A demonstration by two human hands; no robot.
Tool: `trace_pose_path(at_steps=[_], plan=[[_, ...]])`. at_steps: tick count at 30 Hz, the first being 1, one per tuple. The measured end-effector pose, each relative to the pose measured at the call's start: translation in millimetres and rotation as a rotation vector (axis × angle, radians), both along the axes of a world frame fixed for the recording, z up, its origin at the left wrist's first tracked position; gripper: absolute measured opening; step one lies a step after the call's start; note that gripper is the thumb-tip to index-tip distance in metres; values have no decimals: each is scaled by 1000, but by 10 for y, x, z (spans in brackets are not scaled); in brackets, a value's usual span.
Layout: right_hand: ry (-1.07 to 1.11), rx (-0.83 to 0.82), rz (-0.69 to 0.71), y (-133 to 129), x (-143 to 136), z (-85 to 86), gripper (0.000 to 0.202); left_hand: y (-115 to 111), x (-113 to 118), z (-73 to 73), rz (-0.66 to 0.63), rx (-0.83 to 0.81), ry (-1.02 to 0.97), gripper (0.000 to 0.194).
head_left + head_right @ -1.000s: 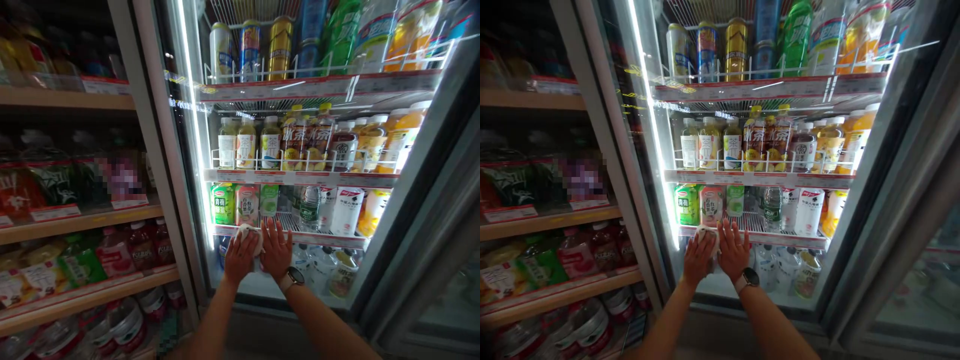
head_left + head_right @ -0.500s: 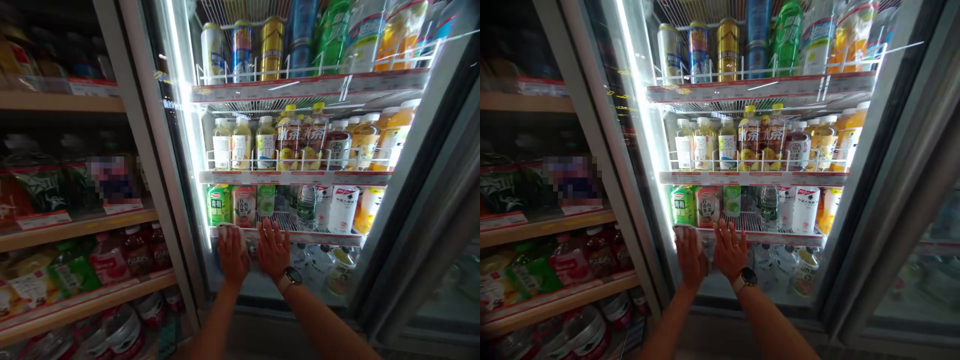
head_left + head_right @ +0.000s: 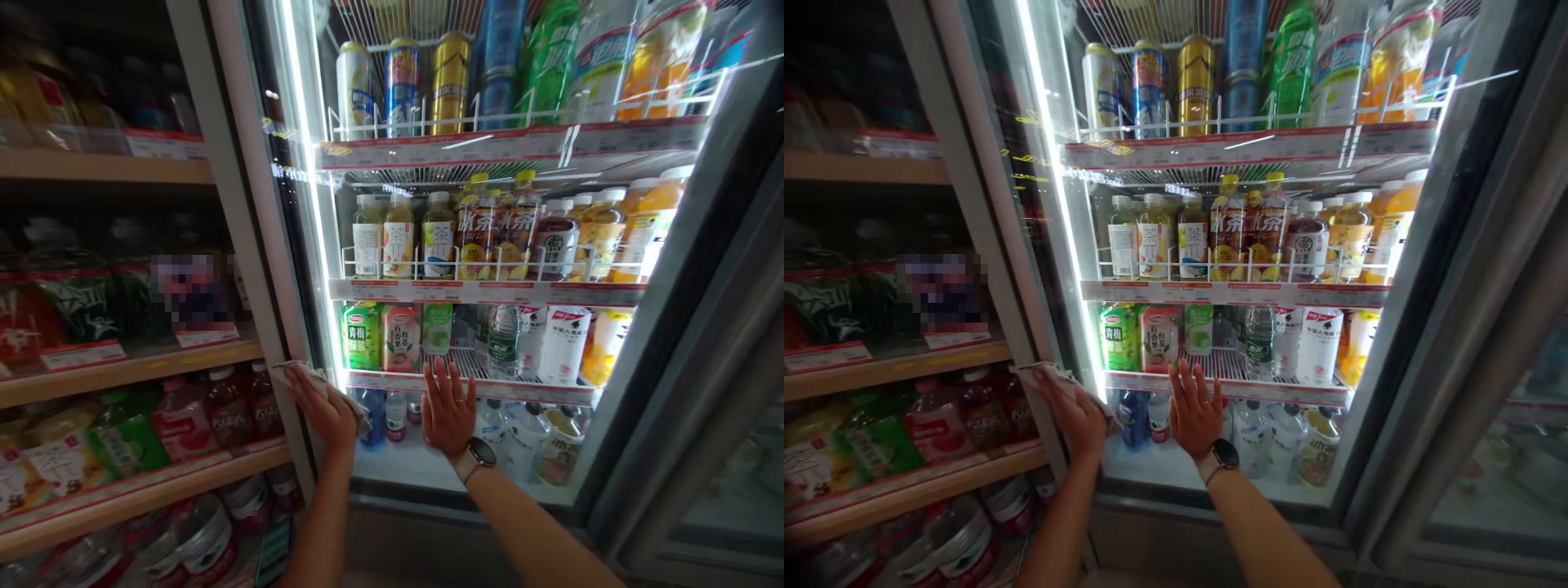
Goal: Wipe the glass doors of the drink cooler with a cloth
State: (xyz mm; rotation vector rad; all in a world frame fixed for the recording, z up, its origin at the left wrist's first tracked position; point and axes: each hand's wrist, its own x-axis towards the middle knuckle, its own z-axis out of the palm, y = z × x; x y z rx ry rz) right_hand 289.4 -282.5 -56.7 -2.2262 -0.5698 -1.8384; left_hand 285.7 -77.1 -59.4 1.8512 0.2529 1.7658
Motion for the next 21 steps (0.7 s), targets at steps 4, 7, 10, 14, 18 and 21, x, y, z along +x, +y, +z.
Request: trace_pose_path(at_steps=[4, 7, 10, 14, 18, 21], plan=[[-4, 9, -8, 2, 10, -13, 63, -401, 19, -195, -73, 201, 46, 62], [3, 11, -3, -4, 26, -41, 63, -719, 16, -387, -150, 511, 28, 61], [6, -12, 9, -19, 35, -56, 62, -786, 20, -479, -173, 768, -28, 57], [7, -22, -3, -30, 23, -34, 63, -434, 44, -411, -115, 833, -20, 53], [-9, -14, 3, -23, 15, -12, 65, 43, 18, -239, -11, 553, 66, 56], [-20, -12, 11, -12, 18, -16, 65, 201, -20, -140, 34, 229, 76, 60]])
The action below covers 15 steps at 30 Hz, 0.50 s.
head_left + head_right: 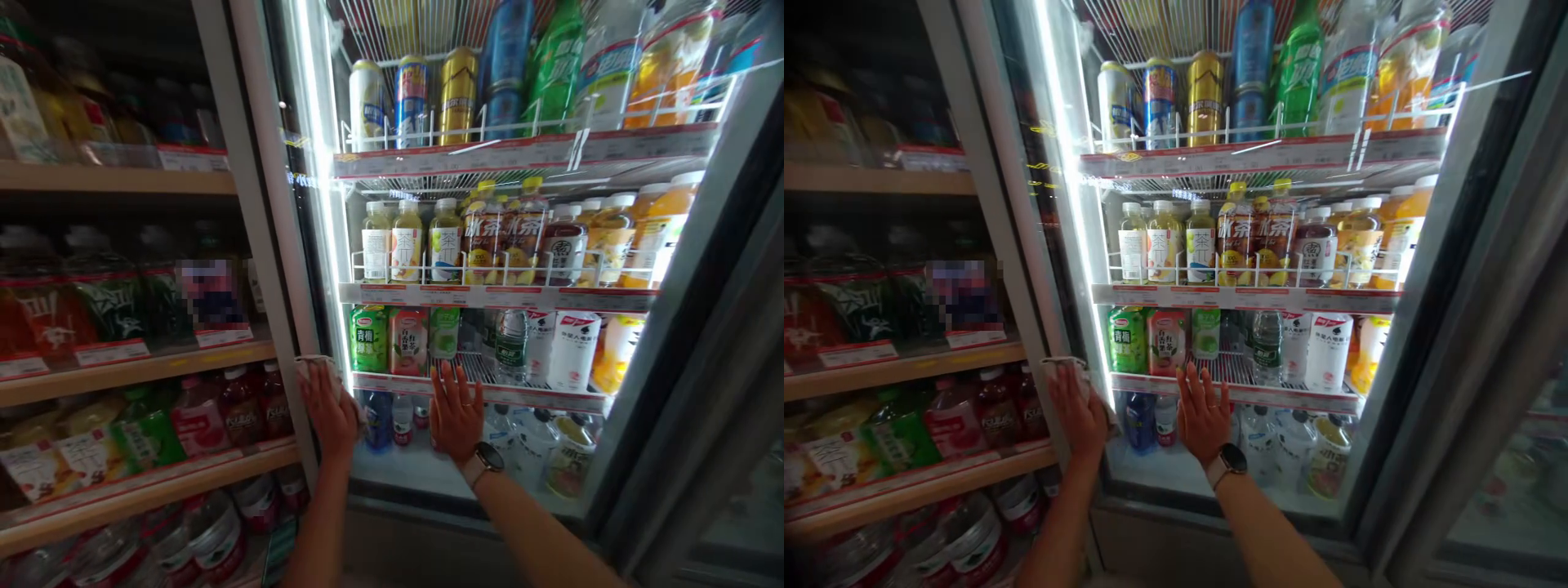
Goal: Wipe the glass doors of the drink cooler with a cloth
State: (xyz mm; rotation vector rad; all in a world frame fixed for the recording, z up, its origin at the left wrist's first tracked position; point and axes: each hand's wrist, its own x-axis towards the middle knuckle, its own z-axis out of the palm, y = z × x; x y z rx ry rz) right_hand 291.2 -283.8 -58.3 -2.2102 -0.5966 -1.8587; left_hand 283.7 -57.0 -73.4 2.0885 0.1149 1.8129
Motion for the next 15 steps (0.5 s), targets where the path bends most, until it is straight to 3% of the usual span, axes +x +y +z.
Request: trace_pose_path(at_steps=[2, 4, 7, 10, 12, 15], plan=[[-1, 9, -1, 8, -1, -3, 64, -61, -5, -1, -28, -100, -5, 62], [-2, 19, -1, 16, -5, 0, 63, -252, 8, -63, -67, -71, -12, 63], [-19, 25, 3, 19, -6, 9, 62, -666, 28, -208, -105, 71, -21, 64], [-33, 16, 10, 13, 7, 2, 60, -973, 30, -306, -174, 314, -43, 59], [-24, 10, 11, 6, 17, -13, 59, -1005, 34, -307, -200, 493, -68, 56], [-4, 9, -2, 0, 20, -32, 60, -805, 46, -223, -179, 607, -76, 53]])
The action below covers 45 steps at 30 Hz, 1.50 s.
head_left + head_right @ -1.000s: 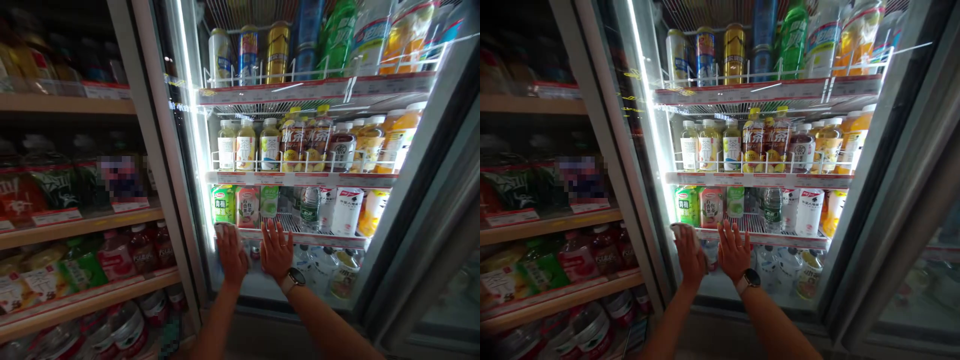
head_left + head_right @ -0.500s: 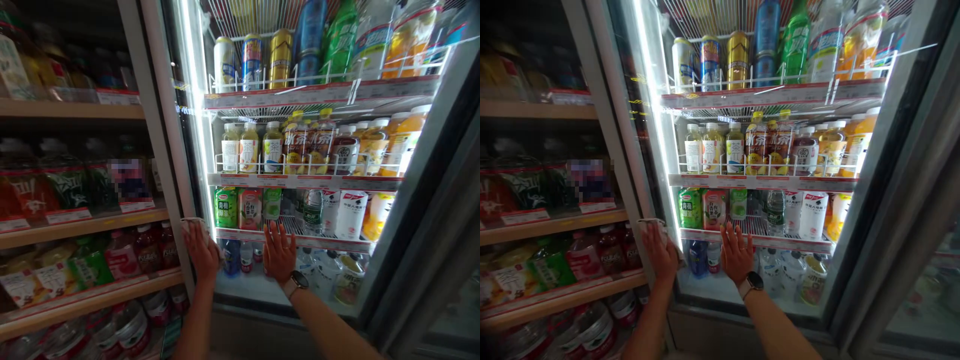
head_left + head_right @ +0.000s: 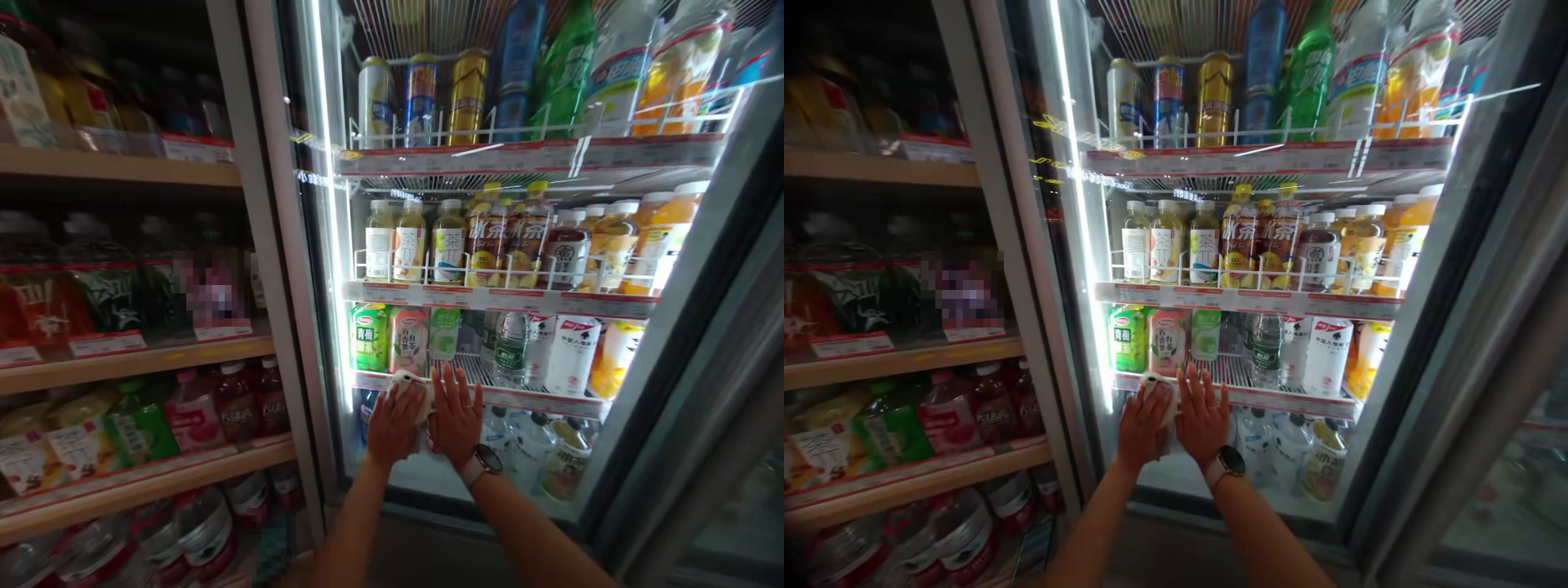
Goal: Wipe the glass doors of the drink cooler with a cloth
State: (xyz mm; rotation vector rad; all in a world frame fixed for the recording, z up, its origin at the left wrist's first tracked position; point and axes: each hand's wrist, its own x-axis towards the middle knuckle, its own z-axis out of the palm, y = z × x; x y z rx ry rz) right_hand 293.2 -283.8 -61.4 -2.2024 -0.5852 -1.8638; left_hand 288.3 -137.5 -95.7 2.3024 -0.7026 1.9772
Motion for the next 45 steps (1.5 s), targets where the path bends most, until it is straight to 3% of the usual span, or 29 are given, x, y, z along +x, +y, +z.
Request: trace_pose_path(at_steps=[3, 7, 9, 11, 14, 19, 21, 23, 26, 30, 32, 34, 37, 41, 43, 45], plan=[[4, 2, -4, 2, -8, 3, 63, 317, -7, 136, 66, -91, 5, 55], [-6, 7, 16, 9, -17, 26, 62, 645, -52, 316, 152, -459, 43, 63], [-10, 6, 14, 13, -20, 35, 62, 703, -62, 366, 134, -649, 61, 66], [-11, 7, 7, 18, -21, 38, 63, 652, -55, 361, 97, -728, 78, 68], [-8, 16, 3, 24, -21, 39, 63, 369, -31, 238, 75, -633, 99, 69], [-35, 7, 13, 17, -5, 27, 61, -198, -27, -74, -16, -281, 76, 62], [-28, 3, 15, 12, 6, 13, 59, -235, -24, -126, -33, -134, 56, 58], [-22, 4, 11, 8, 14, -1, 59, -121, -17, -101, -6, -55, 46, 56], [-9, 3, 0, 9, 11, -6, 63, 231, -20, 51, 82, -131, 60, 57], [-4, 13, 16, 19, -11, 7, 64, 640, -78, 302, 180, -539, 88, 62], [8, 21, 23, 25, -17, 10, 64, 679, -96, 363, 160, -703, 90, 63], [20, 23, 20, 30, -17, 8, 64, 581, -87, 343, 125, -747, 81, 63], [13, 29, 7, 34, -7, -2, 64, 237, -44, 186, 78, -643, 65, 64], [-3, 21, -2, 18, 12, -16, 61, -248, -34, -57, -17, -358, 59, 61], [-1, 2, 1, 4, 19, -23, 59, -334, -48, -97, -29, -226, 56, 59], [0, -5, 4, -6, 21, -26, 59, -263, -62, -58, -2, -156, 62, 59]])
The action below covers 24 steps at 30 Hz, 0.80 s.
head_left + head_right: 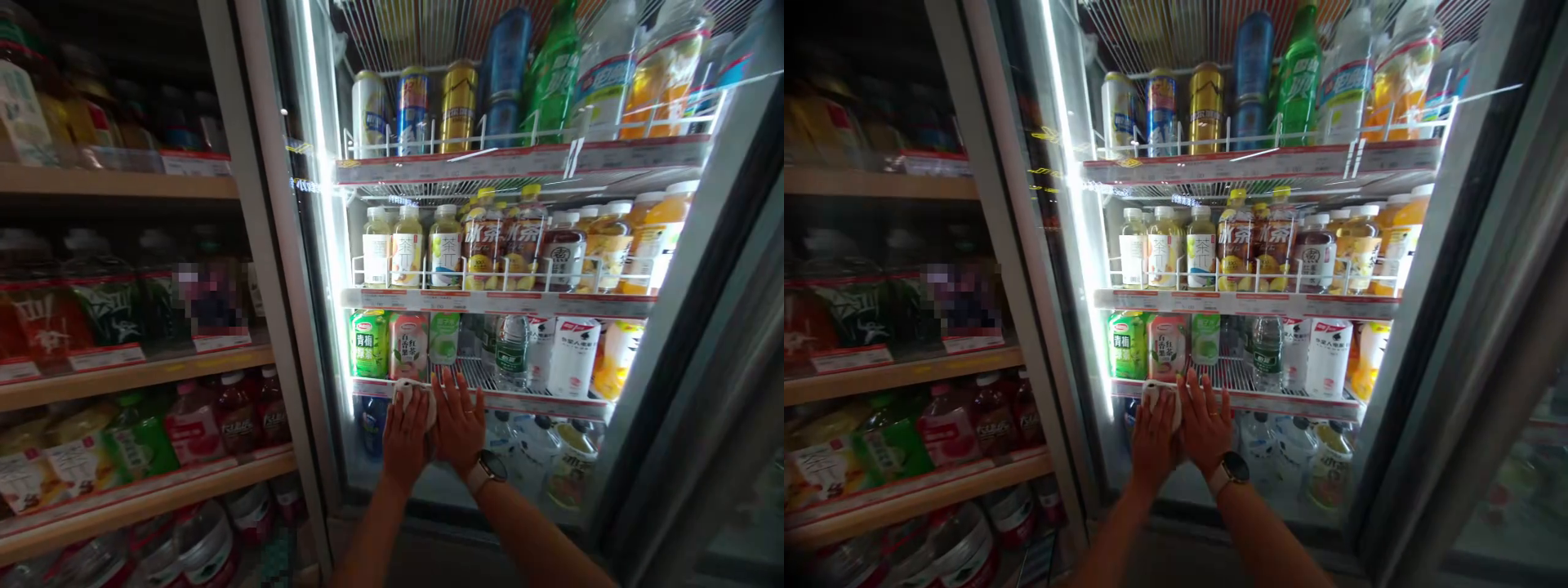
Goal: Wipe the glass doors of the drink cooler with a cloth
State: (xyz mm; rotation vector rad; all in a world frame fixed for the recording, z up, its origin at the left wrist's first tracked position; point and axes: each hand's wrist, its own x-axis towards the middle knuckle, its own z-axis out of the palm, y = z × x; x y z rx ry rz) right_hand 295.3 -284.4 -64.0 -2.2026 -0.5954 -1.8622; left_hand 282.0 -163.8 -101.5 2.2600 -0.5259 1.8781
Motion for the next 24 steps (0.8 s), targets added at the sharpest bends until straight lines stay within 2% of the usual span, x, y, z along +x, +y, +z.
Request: trace_pose_path(at_steps=[3, 6, 9, 11, 13, 15, 19, 21, 24], plan=[[3, 10, 0, 1, -7, 4, 62, 346, -15, 157, 57, -52, 26, 61], [7, 16, 4, 14, -21, 12, 64, 754, -27, 321, 137, -291, 48, 64], [16, 22, 4, 25, -29, 16, 65, 949, -24, 384, 161, -540, 58, 64], [16, 24, 5, 30, -30, 17, 64, 892, -7, 345, 129, -611, 50, 64], [9, 25, 1, 31, -28, 18, 64, 703, 14, 252, 86, -587, 47, 63], [1, 25, -11, 29, -24, 14, 65, 440, 29, 137, 48, -491, 54, 63], [5, 6, -18, 16, -7, -5, 62, 6, 31, -14, -18, -158, 20, 59], [5, -1, -13, 7, -2, -9, 59, -29, 36, -11, -28, -25, -10, 58], [0, 3, -10, 2, -9, 4, 60, 191, 55, 78, -10, 32, -7, 60]])
